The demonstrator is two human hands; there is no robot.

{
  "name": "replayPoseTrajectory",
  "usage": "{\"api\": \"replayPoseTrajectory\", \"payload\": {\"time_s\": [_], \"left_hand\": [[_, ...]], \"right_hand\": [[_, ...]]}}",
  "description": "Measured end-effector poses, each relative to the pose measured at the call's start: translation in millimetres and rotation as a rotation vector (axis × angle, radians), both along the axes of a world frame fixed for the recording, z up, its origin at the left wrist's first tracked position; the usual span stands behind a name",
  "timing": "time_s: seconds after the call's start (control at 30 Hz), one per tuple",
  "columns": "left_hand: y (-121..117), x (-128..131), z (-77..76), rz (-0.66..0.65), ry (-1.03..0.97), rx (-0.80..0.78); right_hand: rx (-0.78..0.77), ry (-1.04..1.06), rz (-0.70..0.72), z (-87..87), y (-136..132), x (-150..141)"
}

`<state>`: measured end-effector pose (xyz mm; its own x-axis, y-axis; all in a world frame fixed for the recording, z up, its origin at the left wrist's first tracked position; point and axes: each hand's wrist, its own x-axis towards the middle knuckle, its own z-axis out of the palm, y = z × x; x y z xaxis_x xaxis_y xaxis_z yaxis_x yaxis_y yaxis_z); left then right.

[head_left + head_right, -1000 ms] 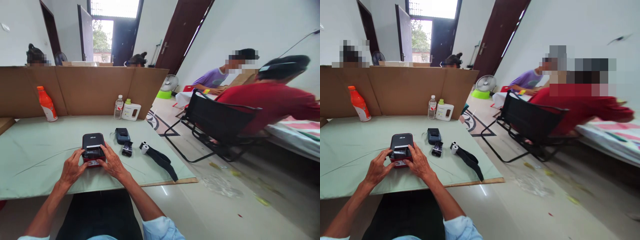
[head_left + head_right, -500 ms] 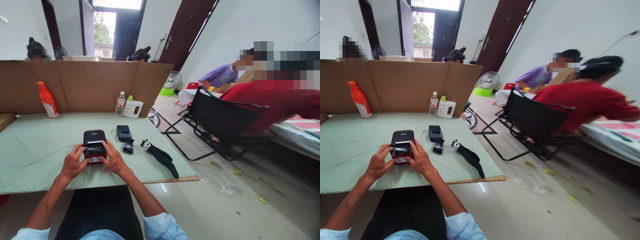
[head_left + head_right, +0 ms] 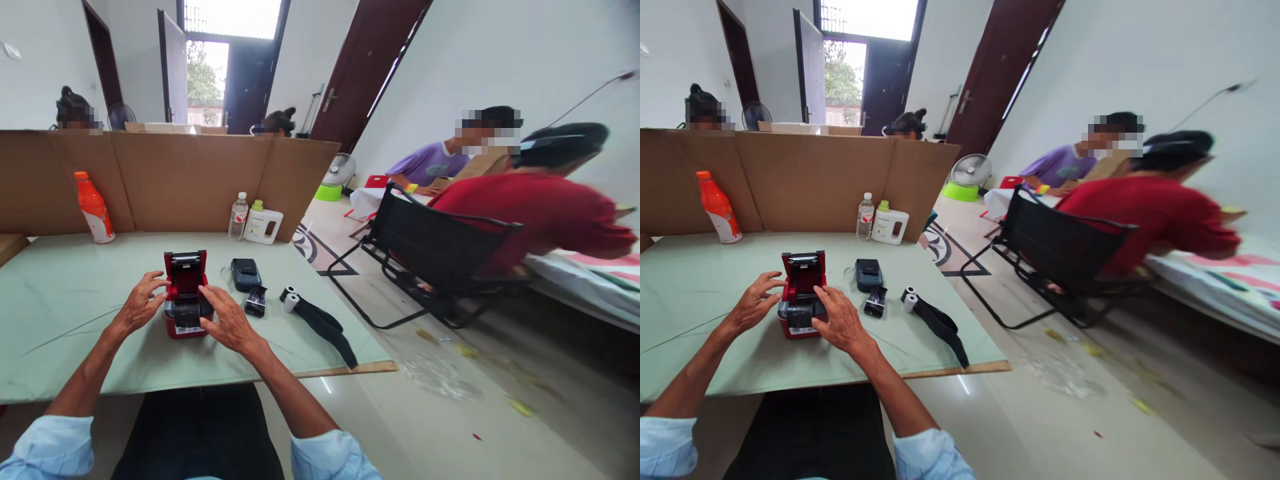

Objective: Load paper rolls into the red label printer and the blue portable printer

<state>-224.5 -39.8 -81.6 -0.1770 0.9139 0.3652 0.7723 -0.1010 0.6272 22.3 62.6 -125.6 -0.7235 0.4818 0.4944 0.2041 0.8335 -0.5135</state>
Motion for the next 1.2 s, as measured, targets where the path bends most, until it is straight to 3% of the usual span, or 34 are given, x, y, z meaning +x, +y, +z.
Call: {"api": "replayPoseTrajectory", "payload": {"time_s": [0.17, 0.3, 0.6, 0.77, 0.87, 1.0, 1.1, 1.2], "left_hand": [[17, -6, -6.9, -0.055, -0.050, -0.015], [26, -6, -7.6, -0.020, -0.035, 0.006], [37, -10, -15.7, 0.031, -0.049, -0.012], [42, -14, -12.1, 0.046, 0.056, 0.014], [38, -7, -1.2, 0.054, 0.106, 0.054], [27, 16, 27.3, 0.044, 0.134, 0.149], [27, 38, 53.3, -0.027, 0.154, 0.155], [38, 59, 73.4, -0.148, 0.161, 0.062]], "right_hand": [[0.051, 0.017, -0.005, 4.9, 2, -7], [0.050, 0.016, 0.032, 14.1, 4, -16], [0.129, -0.291, -0.025, 49.6, 5, -39], [0.137, -0.306, -0.049, 49.8, 13, -51], [0.074, -0.154, -0.073, 45.0, 17, -52], [-0.127, 0.162, -0.076, 44.1, 24, -49], [-0.313, 0.424, -0.007, 50.0, 29, -39], [-0.414, 0.608, 0.100, 58.2, 35, -20]]}}
